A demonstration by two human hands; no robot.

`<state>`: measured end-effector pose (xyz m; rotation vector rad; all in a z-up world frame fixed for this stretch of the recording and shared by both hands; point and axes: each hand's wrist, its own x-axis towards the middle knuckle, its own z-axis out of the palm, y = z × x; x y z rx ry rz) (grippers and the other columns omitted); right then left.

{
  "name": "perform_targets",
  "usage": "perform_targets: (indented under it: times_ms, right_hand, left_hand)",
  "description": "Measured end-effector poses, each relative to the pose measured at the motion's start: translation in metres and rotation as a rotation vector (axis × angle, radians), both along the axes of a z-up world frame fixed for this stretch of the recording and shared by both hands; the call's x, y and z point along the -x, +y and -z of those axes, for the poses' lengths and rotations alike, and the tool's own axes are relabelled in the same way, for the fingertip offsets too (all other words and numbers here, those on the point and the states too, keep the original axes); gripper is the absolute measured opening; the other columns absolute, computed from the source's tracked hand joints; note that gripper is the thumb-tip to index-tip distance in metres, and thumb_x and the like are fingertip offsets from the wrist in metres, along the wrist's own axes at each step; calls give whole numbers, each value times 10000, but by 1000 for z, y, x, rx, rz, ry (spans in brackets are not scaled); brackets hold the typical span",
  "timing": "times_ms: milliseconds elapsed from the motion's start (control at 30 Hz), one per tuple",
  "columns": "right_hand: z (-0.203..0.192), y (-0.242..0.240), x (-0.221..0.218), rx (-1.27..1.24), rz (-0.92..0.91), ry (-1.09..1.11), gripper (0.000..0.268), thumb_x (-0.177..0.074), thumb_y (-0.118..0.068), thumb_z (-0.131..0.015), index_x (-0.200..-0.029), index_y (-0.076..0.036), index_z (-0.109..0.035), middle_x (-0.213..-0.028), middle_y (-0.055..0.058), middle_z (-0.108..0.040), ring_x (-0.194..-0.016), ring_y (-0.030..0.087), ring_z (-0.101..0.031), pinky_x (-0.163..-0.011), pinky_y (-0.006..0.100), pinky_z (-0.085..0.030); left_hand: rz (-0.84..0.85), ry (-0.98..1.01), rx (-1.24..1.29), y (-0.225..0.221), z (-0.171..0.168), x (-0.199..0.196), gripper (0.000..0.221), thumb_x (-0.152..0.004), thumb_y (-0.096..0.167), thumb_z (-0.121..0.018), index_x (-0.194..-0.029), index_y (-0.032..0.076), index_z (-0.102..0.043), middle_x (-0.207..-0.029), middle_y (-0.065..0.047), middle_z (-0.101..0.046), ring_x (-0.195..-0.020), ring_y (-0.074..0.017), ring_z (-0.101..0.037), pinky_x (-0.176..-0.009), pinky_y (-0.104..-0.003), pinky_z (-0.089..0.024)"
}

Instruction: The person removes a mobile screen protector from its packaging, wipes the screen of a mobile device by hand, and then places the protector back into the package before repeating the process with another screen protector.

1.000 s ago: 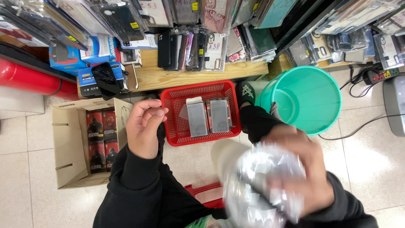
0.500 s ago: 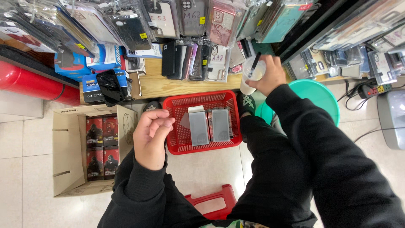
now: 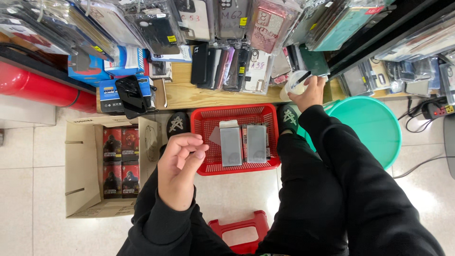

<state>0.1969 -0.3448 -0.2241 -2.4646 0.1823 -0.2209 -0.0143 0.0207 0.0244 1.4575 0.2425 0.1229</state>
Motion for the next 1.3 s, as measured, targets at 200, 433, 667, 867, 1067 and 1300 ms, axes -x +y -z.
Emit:
perform_targets:
  times_ms: [200,433,667,867,1067,1300]
  right_hand:
    - [-17,5,11,15,31,112,713,-582,-195,-933,-1007,-111,-367,-1360,152,-329,-1201,409,-537,-1056,440,-458]
    - [-44,-31,52,50,3,15,696,-605,-330,-921,-1167,-143,-556,-1408,124,-358,-1303,372,-464,-1083,424,-421]
    - [-23,-84,155,-413,-565,676,257,-837,-254,-652,-1015,-148,-805,-1076,130,-767,-1079,299,-675,-988,437,-468]
    - [8,-86,148,-598,-461,875,362,-877,-93,-585,-1206,-7,-710,-1362,266,-555,-1364,385,-397,-1179,457,-239]
    - [16,-87,127,-363,-550,1068,454,-915,-260,-603,-1330,-80,-644,-1475,227,-448,-1398,386,-343,-1204,446,-203]
    - [43,-39,48,368,-1087,1093,335,-776,-531,-671,-1017,-319,-765,-1018,-87,-764,-985,185,-676,-1045,290,-420]
  left_hand:
    - [-1,-25,12,1,8,0,173,-866,117,-645,-990,1,-610,-1090,-157,-584,-949,-282,-650,-816,-410,-539]
    - [-37,-47,47,3,17,-2,170,-860,85,-654,-994,-8,-607,-1095,-154,-591,-919,-229,-645,-810,-368,-535]
    - [-41,-62,-29,33,14,-3,243,-862,98,-670,-1073,-9,-613,-1117,-151,-615,-954,-227,-666,-837,-338,-549]
    - [367,349,-365,110,32,1,539,-901,425,-597,-1264,26,-588,-1258,-266,-575,-1201,-407,-552,-1035,-548,-389]
    - [726,648,-148,170,215,13,643,-912,542,-514,-1362,88,-584,-1551,-256,-276,-1482,-434,-73,-1213,-535,-17]
    - [664,752,-89,182,281,2,508,-867,424,-591,-1316,196,-657,-1590,-149,-263,-1501,-356,-83,-1230,-477,-36]
